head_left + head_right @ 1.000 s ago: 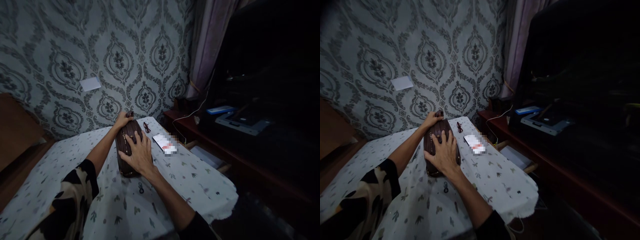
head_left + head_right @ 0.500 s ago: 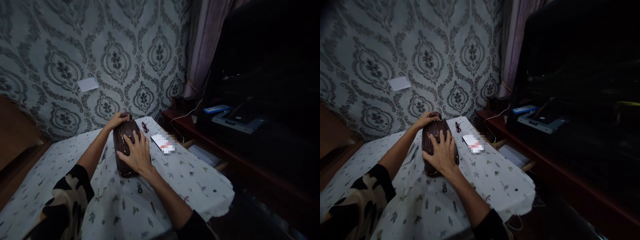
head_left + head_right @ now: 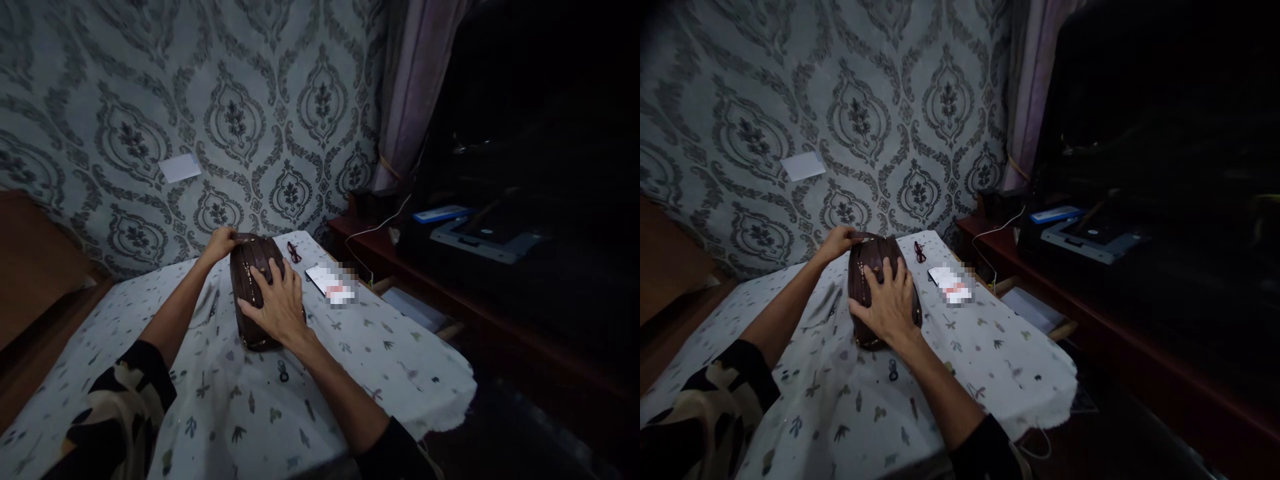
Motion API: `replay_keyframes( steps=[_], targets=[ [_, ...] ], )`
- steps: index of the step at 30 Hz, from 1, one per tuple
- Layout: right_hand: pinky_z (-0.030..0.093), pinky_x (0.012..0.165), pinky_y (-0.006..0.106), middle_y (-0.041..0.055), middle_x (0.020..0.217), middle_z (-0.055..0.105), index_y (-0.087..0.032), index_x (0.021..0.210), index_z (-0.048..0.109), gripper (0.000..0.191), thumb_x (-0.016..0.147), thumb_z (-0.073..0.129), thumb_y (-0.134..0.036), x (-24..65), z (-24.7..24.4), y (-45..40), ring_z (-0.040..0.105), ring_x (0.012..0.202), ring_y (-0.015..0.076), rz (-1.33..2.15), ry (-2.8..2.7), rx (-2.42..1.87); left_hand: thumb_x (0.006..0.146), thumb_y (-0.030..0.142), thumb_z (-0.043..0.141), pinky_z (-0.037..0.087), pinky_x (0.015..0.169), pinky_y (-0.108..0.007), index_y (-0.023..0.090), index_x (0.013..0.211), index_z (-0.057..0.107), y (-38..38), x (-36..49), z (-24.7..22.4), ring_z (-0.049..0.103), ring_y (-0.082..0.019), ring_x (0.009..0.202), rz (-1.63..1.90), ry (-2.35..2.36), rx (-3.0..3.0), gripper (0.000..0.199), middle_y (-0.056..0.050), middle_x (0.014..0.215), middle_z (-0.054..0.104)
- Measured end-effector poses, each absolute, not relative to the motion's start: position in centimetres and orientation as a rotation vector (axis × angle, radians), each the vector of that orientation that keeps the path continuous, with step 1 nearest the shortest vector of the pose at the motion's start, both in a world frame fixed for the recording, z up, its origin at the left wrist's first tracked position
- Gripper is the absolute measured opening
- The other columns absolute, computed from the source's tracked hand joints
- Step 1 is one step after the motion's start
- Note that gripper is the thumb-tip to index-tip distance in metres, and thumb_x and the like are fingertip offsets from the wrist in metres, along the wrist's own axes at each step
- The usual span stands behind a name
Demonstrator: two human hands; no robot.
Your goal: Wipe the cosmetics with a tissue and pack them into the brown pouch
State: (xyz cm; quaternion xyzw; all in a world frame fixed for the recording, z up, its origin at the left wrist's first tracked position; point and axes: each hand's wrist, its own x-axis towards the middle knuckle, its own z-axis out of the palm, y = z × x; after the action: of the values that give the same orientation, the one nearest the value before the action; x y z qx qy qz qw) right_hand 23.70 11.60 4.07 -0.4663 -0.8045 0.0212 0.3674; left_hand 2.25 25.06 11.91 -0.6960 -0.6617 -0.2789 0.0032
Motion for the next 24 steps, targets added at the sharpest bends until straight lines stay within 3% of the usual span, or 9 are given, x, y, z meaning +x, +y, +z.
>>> replay_keyframes(
  steps=[3,7,18,21,24],
  targets=[
    [0.028,0.117,0.064,0.0196,0.161,0.042,-0.027,0.148,0.055,0.072,0.088,0.066,-0.064,23.6,4.0,11.7,0.029,0.151,0.0453,0.042,-2.059,-1.188,0.074,0.024,0.064,0.037,0.069,-0.03,0.019,0.06,0.061,24.9,2.5,12.0,0.056,-0.021,0.073,-0.861,-2.065,-2.165,0.015,-0.002,0.06,0.058],
    [0.029,0.116,0.065,0.0196,0.16,0.043,-0.027,0.147,0.056,0.072,0.087,0.065,-0.065,23.6,3.8,11.8,0.03,0.15,0.0458,0.024,-2.043,-1.175,0.075,0.026,0.062,0.04,0.072,-0.032,0.018,0.065,0.066,24.8,2.8,12.0,0.06,-0.025,0.076,-0.84,-2.062,-2.164,0.013,-0.005,0.064,0.062],
    [0.031,0.115,0.064,0.0175,0.158,0.046,-0.027,0.145,0.058,0.069,0.086,0.068,-0.062,23.6,3.8,11.8,0.032,0.149,0.0441,0.008,-2.033,-1.167,0.08,0.037,0.059,0.03,0.058,-0.029,0.019,0.056,0.057,23.7,3.5,12.4,0.047,-0.017,0.058,-0.759,-2.087,-2.213,0.03,0.001,0.052,0.046],
    [0.03,0.116,0.064,0.0176,0.158,0.046,-0.027,0.145,0.058,0.07,0.085,0.069,-0.062,23.6,3.9,11.7,0.032,0.149,0.0441,0.024,-2.034,-1.179,0.079,0.04,0.06,0.033,0.061,-0.029,0.018,0.067,0.065,24.0,4.2,12.3,0.049,-0.018,0.063,-0.782,-2.041,-2.22,0.026,-0.001,0.06,0.055],
    [0.029,0.116,0.063,0.0178,0.159,0.045,-0.027,0.145,0.058,0.07,0.086,0.068,-0.063,23.6,4.0,11.6,0.032,0.149,0.0438,0.028,-2.043,-1.192,0.076,0.044,0.064,0.039,0.067,-0.028,0.016,0.091,0.073,24.7,5.3,12.2,0.055,-0.018,0.073,-0.88,-1.908,-2.373,0.033,-0.002,0.078,0.068]
  ],
)
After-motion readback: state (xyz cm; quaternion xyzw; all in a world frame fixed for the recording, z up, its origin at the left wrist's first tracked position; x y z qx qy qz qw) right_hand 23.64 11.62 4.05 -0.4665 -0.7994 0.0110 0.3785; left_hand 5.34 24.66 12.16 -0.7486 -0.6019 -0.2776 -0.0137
